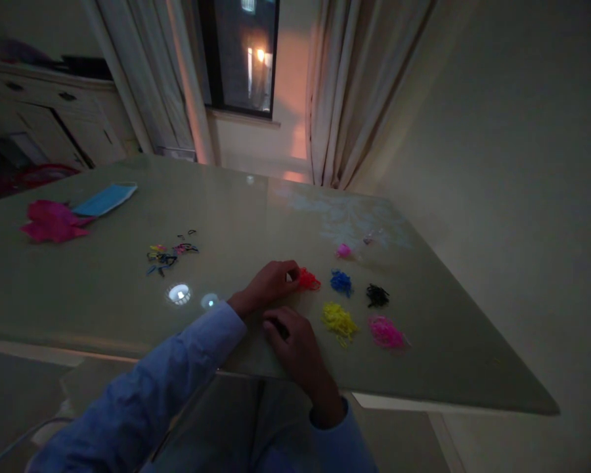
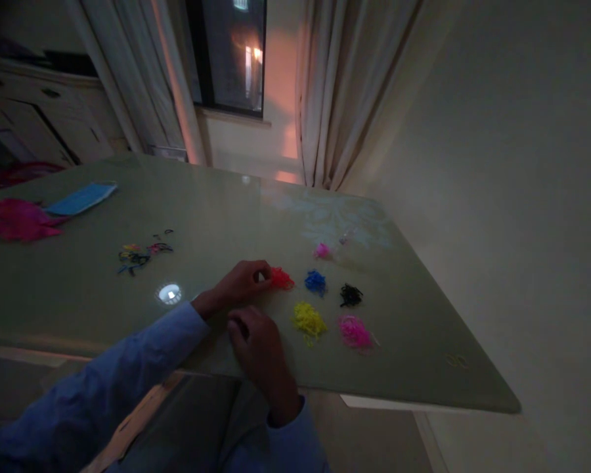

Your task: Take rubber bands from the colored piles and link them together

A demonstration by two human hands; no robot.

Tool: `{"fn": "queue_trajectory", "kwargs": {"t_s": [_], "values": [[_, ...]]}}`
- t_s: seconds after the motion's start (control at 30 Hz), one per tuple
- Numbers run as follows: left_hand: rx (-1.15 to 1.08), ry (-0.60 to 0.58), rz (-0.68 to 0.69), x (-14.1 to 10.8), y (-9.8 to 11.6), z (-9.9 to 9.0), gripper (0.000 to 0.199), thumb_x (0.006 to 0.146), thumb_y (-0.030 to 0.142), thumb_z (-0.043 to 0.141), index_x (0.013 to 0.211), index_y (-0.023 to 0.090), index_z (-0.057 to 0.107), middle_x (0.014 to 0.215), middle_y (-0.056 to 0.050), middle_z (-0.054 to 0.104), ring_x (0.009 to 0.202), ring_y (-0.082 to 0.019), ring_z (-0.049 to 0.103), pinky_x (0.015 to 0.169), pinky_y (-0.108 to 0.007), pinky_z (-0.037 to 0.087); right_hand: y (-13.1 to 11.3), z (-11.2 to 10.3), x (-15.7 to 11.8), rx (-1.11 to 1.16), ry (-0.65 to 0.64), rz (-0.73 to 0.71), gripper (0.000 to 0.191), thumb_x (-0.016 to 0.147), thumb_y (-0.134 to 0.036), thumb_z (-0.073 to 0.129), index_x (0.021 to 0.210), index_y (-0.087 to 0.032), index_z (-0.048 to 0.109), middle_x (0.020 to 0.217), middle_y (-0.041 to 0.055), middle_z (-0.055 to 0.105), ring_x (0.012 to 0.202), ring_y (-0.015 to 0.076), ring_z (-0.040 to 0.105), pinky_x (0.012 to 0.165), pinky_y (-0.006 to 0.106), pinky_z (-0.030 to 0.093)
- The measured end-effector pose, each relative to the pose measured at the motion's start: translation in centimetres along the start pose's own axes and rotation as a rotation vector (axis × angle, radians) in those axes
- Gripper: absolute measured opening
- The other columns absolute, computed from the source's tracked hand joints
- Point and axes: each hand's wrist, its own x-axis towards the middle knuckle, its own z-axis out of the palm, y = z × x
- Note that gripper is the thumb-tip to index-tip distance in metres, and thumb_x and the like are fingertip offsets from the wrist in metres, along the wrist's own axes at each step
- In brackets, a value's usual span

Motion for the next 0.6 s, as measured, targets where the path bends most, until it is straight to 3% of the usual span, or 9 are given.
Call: {"fn": "queue_trajectory", "kwargs": {"t_s": [0.6], "values": [[0.104,0.088,0.084,-0.10,-0.83,-0.42,0.004,0.075,0.016,0.071,0.076,0.019,0.073,0.072,-0.002,0.066,0.057,-0.011,0.049,0.059,-0.024,0.036,0.21,-0.05,0.37,0.034,0.001,0.035,0.016,0.090,-0.017,0.057,0.098,-0.019,0.071,0.092,0.0058,0.071,0.085,0.0188,0.066,0.076,0.029,0.049]]}}
